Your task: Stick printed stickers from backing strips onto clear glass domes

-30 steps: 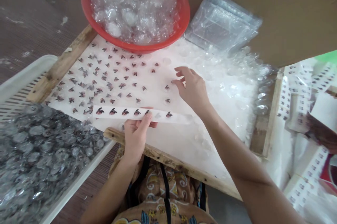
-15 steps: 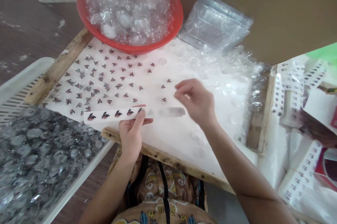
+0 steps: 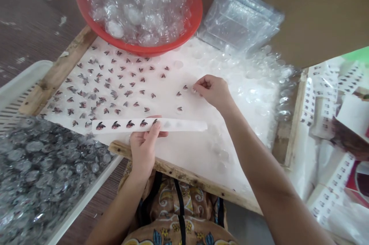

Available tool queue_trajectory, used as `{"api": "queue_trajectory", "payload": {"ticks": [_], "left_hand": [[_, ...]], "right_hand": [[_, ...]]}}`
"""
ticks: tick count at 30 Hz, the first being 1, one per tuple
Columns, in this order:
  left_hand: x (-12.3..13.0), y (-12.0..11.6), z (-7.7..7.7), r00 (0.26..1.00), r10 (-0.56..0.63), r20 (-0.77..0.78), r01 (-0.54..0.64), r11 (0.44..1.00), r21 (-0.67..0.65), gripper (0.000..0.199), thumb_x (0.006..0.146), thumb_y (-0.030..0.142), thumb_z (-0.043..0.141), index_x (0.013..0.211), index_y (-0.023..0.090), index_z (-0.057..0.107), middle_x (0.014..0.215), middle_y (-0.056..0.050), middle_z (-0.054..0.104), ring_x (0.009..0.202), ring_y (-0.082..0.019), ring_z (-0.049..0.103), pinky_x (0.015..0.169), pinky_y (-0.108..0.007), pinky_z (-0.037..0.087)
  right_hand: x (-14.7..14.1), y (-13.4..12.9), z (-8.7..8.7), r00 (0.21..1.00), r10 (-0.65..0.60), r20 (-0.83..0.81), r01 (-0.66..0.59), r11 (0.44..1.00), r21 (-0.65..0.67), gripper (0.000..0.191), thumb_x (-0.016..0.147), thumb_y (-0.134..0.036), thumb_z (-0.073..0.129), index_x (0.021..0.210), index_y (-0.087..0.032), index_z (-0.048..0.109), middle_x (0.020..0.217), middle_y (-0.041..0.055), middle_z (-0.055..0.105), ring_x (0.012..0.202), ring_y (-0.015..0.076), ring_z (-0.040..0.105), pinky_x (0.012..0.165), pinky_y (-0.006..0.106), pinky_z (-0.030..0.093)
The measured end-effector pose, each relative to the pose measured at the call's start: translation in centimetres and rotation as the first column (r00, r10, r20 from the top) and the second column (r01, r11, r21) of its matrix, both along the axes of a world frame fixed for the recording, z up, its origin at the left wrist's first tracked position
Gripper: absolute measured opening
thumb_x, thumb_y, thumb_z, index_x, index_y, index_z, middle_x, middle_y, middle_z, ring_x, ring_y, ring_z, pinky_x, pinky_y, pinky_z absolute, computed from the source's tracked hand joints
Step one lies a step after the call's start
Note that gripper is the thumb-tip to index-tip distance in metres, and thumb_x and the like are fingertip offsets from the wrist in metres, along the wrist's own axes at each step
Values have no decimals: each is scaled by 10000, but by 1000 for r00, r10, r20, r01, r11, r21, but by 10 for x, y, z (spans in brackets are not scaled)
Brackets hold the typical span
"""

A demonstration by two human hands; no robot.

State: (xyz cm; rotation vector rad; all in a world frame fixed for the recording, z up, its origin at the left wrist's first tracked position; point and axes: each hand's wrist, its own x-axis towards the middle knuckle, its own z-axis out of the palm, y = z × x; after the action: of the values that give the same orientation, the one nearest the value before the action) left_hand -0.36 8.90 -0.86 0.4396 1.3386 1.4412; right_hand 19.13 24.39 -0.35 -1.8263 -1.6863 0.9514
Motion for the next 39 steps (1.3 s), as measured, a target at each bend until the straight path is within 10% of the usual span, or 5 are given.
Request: {"api": "queue_trajectory", "payload": {"ticks": [21,28,39], "left_hand": [[-1,-1,-1,995,-87,-57,88,996,11,286,794,385,732,988,175,733,940,-42,730,613,-112,670,609,-227,569],[0,1,1,994,-99,-43,101,993,54,332,836,434,681,1093,224,658,1000,-31,716,636,-113,687,606,-238,583],[2,1,2,999,-34,-7,34,999,38,282,765,430,744,857,168,694,828,-21,723,695,-170,703,623,-285,615]], "right_hand": [[-13,-27,5,951,67,301,-149,954,258,243,833,-158,534,1054,-213,618,1058,94,666,845,224,628,785,404,479],[-58,-74,34,815,532,-227,-531,844,73,267,848,-304,639,1101,-220,623,815,-7,667,676,118,597,647,249,481],[-48,-87,37,757,650,-70,-613,743,270,178,927,-164,510,1051,-235,617,968,23,688,848,136,638,738,259,497]]}}
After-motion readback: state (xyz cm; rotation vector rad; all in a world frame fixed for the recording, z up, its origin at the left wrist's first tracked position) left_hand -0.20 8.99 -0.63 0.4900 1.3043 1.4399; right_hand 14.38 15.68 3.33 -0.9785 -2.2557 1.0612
